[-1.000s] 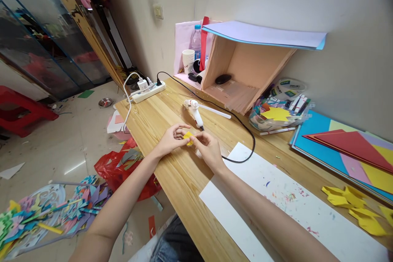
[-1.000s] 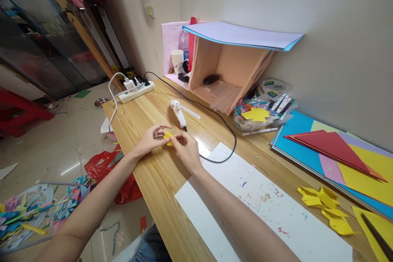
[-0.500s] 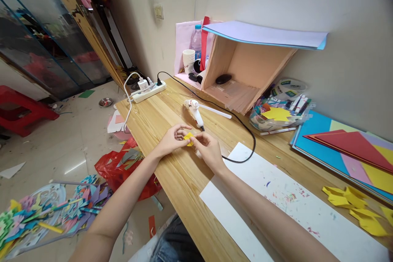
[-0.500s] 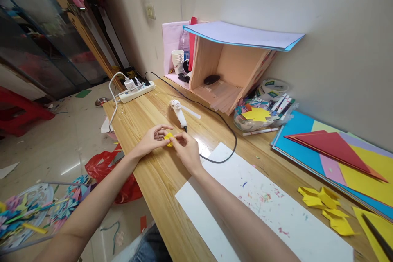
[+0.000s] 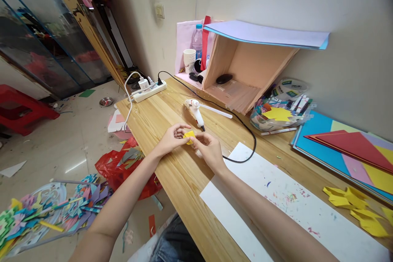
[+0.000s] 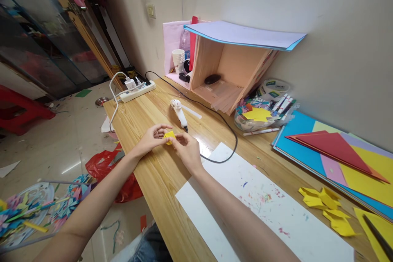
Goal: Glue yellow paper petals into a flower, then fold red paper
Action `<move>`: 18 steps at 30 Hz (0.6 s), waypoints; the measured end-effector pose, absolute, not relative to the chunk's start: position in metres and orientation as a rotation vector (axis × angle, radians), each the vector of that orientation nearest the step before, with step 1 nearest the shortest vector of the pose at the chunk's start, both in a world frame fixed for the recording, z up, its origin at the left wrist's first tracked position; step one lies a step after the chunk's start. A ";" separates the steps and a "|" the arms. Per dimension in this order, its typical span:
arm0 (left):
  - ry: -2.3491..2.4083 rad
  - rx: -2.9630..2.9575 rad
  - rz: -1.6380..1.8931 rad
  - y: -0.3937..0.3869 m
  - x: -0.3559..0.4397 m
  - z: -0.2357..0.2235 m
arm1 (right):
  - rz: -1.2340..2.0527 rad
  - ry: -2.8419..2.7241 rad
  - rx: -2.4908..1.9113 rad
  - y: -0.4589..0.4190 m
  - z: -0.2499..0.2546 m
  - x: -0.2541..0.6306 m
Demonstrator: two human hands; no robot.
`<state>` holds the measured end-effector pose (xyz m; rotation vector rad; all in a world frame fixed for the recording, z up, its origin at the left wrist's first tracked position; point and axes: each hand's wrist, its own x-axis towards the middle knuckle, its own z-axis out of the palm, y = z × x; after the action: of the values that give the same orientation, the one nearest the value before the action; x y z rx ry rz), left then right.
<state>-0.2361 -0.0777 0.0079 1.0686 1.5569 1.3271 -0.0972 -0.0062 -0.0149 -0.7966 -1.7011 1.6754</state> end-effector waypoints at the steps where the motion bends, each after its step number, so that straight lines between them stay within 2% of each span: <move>1: 1.551 1.075 1.320 -0.078 -0.236 0.008 | 1.669 -1.701 -0.800 -0.006 -0.016 -0.097; 9: 1.571 1.071 1.316 -0.078 -0.236 0.010 | 1.626 -1.704 -0.819 -0.009 -0.008 -0.095; 18: 1.546 1.044 1.380 -0.077 -0.240 0.001 | 1.370 -1.606 -0.988 0.018 0.009 -0.066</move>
<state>-0.2398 -0.0768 0.0013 1.0437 1.5460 1.3803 -0.0659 0.0180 0.0089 -0.9879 -1.6063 1.3705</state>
